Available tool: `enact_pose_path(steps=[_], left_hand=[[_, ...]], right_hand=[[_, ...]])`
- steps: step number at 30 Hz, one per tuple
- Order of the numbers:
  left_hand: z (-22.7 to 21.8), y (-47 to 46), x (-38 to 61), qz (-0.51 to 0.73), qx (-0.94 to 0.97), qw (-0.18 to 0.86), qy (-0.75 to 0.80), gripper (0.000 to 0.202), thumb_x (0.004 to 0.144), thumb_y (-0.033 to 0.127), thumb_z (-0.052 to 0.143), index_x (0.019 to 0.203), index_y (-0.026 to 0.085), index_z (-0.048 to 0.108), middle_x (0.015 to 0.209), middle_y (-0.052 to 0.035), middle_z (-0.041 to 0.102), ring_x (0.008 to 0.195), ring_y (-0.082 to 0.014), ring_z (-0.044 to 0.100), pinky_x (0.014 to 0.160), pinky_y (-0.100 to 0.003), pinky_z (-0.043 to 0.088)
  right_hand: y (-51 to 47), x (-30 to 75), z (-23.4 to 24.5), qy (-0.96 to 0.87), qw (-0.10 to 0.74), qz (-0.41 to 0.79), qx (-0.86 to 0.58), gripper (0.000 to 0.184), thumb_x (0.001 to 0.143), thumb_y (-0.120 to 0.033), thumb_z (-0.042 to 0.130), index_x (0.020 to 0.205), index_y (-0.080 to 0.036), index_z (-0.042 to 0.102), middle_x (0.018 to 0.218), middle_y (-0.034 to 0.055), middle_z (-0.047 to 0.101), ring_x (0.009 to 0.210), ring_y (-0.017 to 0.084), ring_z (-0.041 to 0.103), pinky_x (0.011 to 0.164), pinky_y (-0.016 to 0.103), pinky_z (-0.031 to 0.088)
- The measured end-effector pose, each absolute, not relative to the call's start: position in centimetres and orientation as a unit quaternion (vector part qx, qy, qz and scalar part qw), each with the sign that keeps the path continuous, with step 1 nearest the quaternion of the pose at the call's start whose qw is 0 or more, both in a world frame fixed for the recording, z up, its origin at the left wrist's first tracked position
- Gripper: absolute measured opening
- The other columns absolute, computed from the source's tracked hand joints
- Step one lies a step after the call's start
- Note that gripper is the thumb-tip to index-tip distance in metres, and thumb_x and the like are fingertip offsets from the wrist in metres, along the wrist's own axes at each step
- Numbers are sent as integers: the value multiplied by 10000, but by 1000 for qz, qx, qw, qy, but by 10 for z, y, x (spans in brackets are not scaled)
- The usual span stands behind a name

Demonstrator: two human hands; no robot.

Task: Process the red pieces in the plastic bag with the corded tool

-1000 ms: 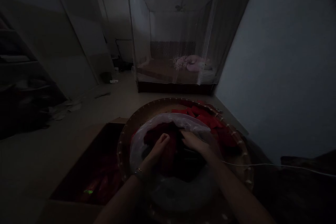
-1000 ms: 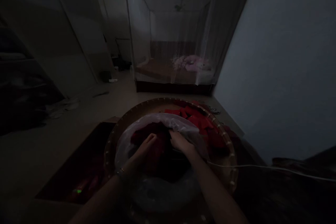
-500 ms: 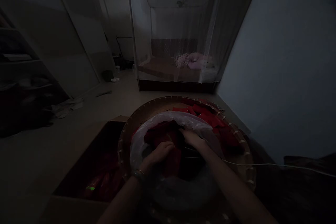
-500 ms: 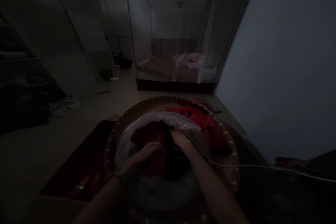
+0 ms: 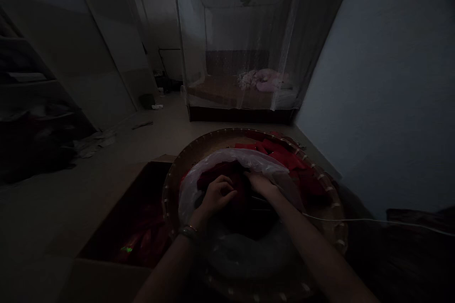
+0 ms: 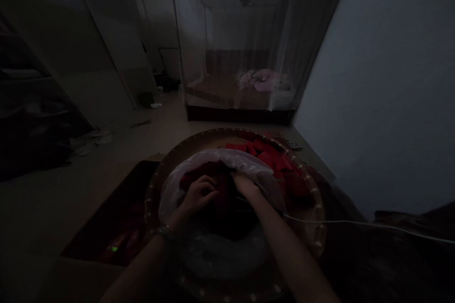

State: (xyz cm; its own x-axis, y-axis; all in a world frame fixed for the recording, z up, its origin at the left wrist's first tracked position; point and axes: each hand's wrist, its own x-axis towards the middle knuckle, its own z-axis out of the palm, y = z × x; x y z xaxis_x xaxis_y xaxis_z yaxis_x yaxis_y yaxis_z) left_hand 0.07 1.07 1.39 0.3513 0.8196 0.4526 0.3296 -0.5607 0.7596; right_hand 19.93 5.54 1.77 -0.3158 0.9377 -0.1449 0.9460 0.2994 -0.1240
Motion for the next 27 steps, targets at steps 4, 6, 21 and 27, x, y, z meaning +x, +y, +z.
enact_pose_path(steps=[4,6,21,27], left_hand=[[8,10,0,438,786,229,371,110,762,278,651,706,184,659,945,-75,604,926,-186,564,846,-325,450],[5,10,1,439,788,208,377,101,761,286,657,725,193,672,965,-79,604,955,-194,555,855,-333,453],[15,13,-7,427,772,331,334,232,814,356,613,761,142,684,732,-46,610,672,-129,553,624,-229,406],[13,14,-7,430,782,323,313,291,818,396,601,747,130,695,695,-41,586,630,-109,529,573,-205,384]], right_hand=[[55,200,19,806,22,-89,584,419,816,-31,413,1190,-175,536,1230,163,495,1013,264,573,805,323,439],[55,200,18,803,19,-86,590,435,803,-21,425,1199,-171,523,1231,165,496,999,263,577,793,322,443],[62,213,17,793,-144,-172,566,597,692,-29,533,1270,-178,507,1231,92,557,1098,220,531,938,289,388],[60,213,22,761,-228,-239,559,327,726,-67,539,1023,-142,652,1062,78,653,981,212,599,887,294,440]])
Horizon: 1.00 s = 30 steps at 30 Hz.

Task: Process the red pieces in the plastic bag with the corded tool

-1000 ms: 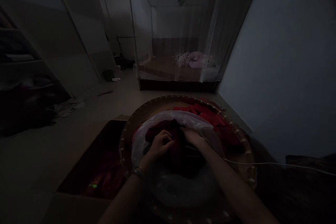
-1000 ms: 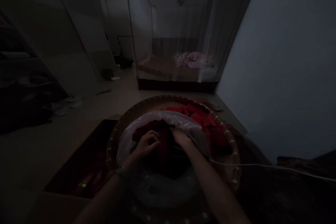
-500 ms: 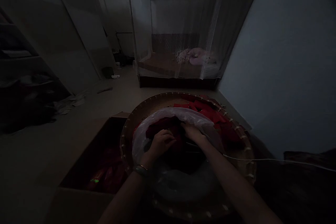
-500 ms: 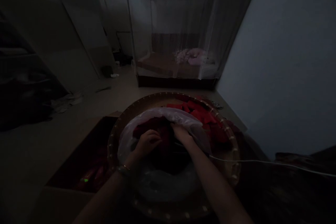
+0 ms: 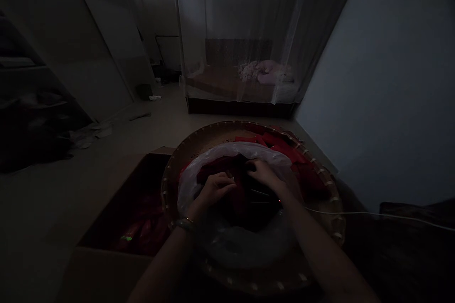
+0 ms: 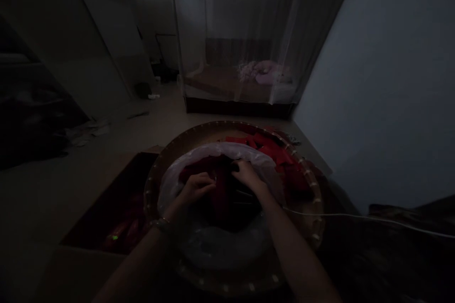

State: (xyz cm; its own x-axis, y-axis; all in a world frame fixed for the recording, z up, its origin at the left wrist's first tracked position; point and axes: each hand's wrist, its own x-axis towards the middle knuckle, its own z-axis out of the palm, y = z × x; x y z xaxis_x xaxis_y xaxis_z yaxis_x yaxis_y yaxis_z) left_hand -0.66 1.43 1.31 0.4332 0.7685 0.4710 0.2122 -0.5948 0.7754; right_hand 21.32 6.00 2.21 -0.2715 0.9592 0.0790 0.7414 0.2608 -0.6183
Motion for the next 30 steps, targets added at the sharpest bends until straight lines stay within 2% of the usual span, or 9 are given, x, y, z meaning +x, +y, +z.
enact_pose_path(steps=[6,10,12,15,19,21,24,26,30], left_hand=[[11,14,-6,398,821,277,302,245,830,361,592,779,153,710,724,-37,578,657,-106,532,612,-209,407],[7,16,-6,396,821,277,305,224,818,351,610,793,153,712,720,-33,574,645,-101,531,604,-208,403],[5,16,-6,395,820,279,305,224,817,351,612,799,152,713,714,-31,570,636,-98,528,593,-205,396],[4,16,-7,393,823,276,304,234,818,358,609,791,149,713,696,-26,554,626,-96,521,583,-204,386],[6,15,-8,384,828,274,303,237,818,365,608,785,153,709,711,-25,539,648,-99,517,602,-208,393],[8,14,-8,379,830,280,299,226,817,358,609,793,155,707,733,-30,541,671,-106,522,616,-213,404],[13,11,-8,374,835,289,283,181,820,310,602,831,159,700,775,-42,548,719,-120,533,652,-229,424],[17,9,-7,376,837,292,270,156,823,262,582,870,160,691,816,-52,554,761,-131,542,686,-245,437],[22,6,-7,374,844,285,257,163,826,186,527,904,163,668,897,-70,559,845,-151,545,748,-274,449]], right_hand=[[60,205,21,-682,306,337,-573,244,790,-169,541,1020,-158,621,995,57,660,824,189,628,744,295,501],[64,197,14,-612,381,402,-565,209,759,-218,587,954,-154,623,949,42,661,852,182,613,796,309,486],[63,193,12,-562,425,458,-542,187,739,-226,608,910,-149,618,909,28,661,847,164,609,812,294,480],[58,188,14,-455,472,583,-480,185,732,-218,622,903,-151,603,844,10,655,758,134,612,725,259,505],[48,185,21,-316,477,716,-400,99,737,-138,611,833,-147,589,750,16,655,699,135,628,640,248,536],[44,185,25,-272,480,745,-375,60,755,-95,577,795,-139,587,752,33,665,724,134,640,669,241,547],[40,186,32,-231,472,777,-347,109,801,-75,504,817,-131,595,788,53,677,778,138,651,727,241,551],[38,188,39,-220,463,791,-333,154,850,-114,449,864,-120,603,820,73,680,830,149,652,773,260,547],[30,192,55,-234,428,814,-315,336,942,-291,331,927,-96,604,861,113,672,877,174,645,828,307,529]])
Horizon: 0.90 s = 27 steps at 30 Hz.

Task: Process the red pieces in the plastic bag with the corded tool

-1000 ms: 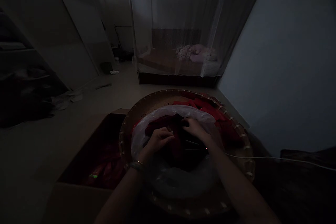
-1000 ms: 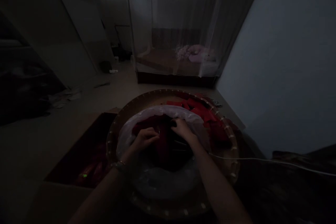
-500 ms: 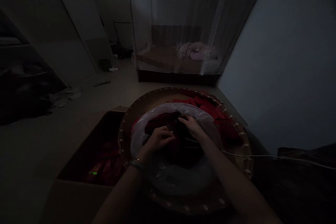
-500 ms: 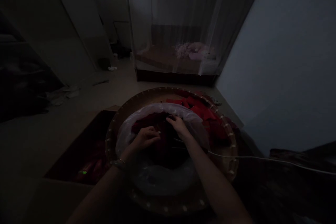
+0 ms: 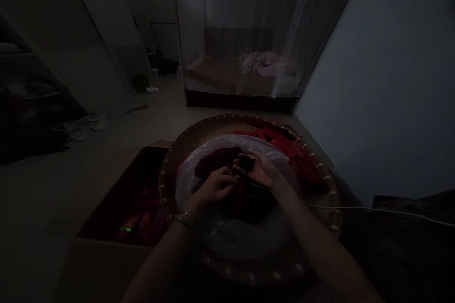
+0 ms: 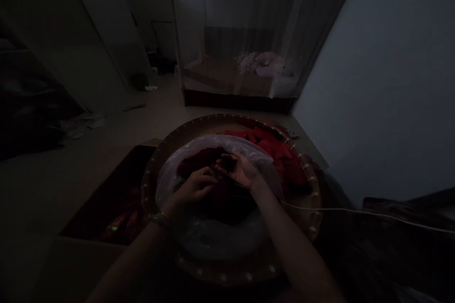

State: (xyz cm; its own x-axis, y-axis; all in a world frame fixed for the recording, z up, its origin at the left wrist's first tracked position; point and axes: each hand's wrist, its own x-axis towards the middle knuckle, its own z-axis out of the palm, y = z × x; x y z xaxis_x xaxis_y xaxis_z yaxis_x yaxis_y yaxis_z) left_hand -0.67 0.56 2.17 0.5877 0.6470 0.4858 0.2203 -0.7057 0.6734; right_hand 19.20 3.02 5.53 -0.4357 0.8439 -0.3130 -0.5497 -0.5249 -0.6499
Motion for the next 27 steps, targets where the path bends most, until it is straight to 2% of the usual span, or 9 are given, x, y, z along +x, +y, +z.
enact_pose_path(steps=[4,9,15,18,21,25,27], left_hand=[[22,5,-7,353,869,229,258,166,849,195,501,887,162,659,927,-84,552,870,-168,510,764,-299,440],[22,6,-5,360,886,156,247,173,872,233,507,914,183,667,889,-79,566,853,-172,468,770,-325,421],[21,7,-2,380,883,159,224,147,852,286,569,846,195,683,857,-67,608,870,-174,468,783,-329,422],[20,8,-2,380,884,170,212,135,838,294,592,838,201,690,852,-64,613,888,-176,471,792,-326,424],[18,9,-2,371,886,177,216,133,831,305,602,839,212,698,842,-60,606,889,-176,477,785,-319,427],[17,9,-2,379,881,179,221,130,814,311,624,829,209,702,843,-59,608,872,-172,483,768,-311,428],[17,8,-1,384,879,178,219,126,806,310,634,823,206,703,845,-59,614,873,-172,485,765,-309,427]], right_hand=[[21,194,66,-283,386,818,-317,403,956,-380,308,995,-102,596,907,118,660,886,179,635,830,337,520],[13,196,69,-371,342,779,-372,258,899,-316,436,988,-131,593,905,87,648,860,178,621,737,307,536],[10,203,67,-526,283,672,-438,192,829,-319,496,930,-194,602,902,34,625,761,174,608,632,289,538],[7,205,74,-582,240,632,-451,199,828,-283,471,916,-205,632,929,33,627,756,165,604,647,273,521],[2,205,83,-624,199,599,-460,234,813,-229,470,979,-208,634,975,27,629,736,146,608,662,259,506],[-5,207,87,-733,201,503,-411,373,724,-164,583,1096,-192,577,1111,39,594,965,177,578,840,278,474],[-7,208,86,-770,195,461,-395,409,696,-138,606,1100,-180,565,1097,42,598,997,185,561,861,283,457]])
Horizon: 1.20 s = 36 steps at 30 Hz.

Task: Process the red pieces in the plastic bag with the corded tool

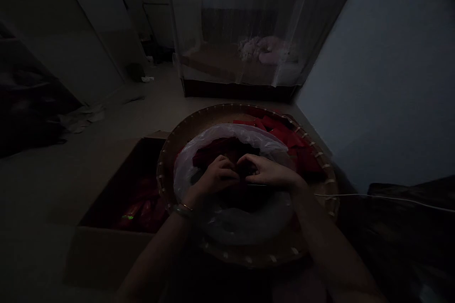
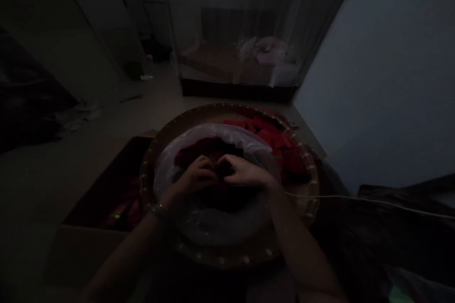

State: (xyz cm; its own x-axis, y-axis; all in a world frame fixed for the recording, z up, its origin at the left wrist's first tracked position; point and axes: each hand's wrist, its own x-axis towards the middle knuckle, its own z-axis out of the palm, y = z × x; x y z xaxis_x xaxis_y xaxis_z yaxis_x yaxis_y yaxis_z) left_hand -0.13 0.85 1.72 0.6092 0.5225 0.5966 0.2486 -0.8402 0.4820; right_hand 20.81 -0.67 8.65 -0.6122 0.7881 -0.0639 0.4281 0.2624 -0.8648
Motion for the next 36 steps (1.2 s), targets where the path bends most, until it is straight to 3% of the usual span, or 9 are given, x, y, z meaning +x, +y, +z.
enact_pose_path(steps=[8,15,18,21,25,27,32,36], left_hand=[[19,8,0,376,884,186,204,117,815,299,624,832,213,702,846,-60,624,878,-172,489,776,-318,433],[17,7,3,387,886,170,191,109,817,288,619,815,216,700,854,-62,612,866,-175,478,756,-325,439],[17,7,2,391,885,169,186,117,817,298,617,817,214,699,867,-66,604,877,-178,479,758,-328,440],[18,7,1,386,884,173,199,129,820,307,614,808,211,699,861,-66,606,880,-176,484,772,-330,441],[19,7,1,390,883,171,195,118,811,300,629,835,210,701,846,-62,617,867,-171,489,768,-318,441],[20,7,1,386,885,174,194,117,812,298,627,837,214,703,840,-61,620,865,-170,491,769,-316,441],[19,7,1,373,888,181,200,133,822,316,611,826,222,706,857,-66,614,889,-178,490,787,-332,443],[15,9,0,381,885,174,202,145,829,321,598,821,227,708,840,-65,591,868,-177,480,758,-331,449]], right_hand=[[-7,209,89,-851,119,338,-384,247,802,-141,503,985,-203,658,969,33,620,881,168,568,794,258,421],[-8,198,77,-838,136,292,-440,146,771,-132,563,893,-189,620,841,23,605,777,155,557,685,252,401],[-9,195,79,-796,166,315,-489,108,780,-202,588,886,-184,597,801,13,620,716,151,561,620,243,402],[-10,202,84,-782,182,392,-450,179,815,-257,554,975,-189,596,909,29,631,798,155,587,684,247,456],[-11,216,84,-772,197,469,-381,416,714,-196,616,1121,-208,527,1148,59,529,971,169,570,741,247,506],[-10,217,80,-772,218,449,-394,366,699,-163,596,1060,-196,546,1126,66,518,949,164,575,715,240,510],[-9,200,80,-790,245,347,-443,193,713,-128,568,894,-182,607,847,19,628,771,149,596,685,244,464],[-13,193,85,-821,209,325,-420,206,791,-149,511,940,-203,643,901,15,665,798,156,603,725,251,428]])
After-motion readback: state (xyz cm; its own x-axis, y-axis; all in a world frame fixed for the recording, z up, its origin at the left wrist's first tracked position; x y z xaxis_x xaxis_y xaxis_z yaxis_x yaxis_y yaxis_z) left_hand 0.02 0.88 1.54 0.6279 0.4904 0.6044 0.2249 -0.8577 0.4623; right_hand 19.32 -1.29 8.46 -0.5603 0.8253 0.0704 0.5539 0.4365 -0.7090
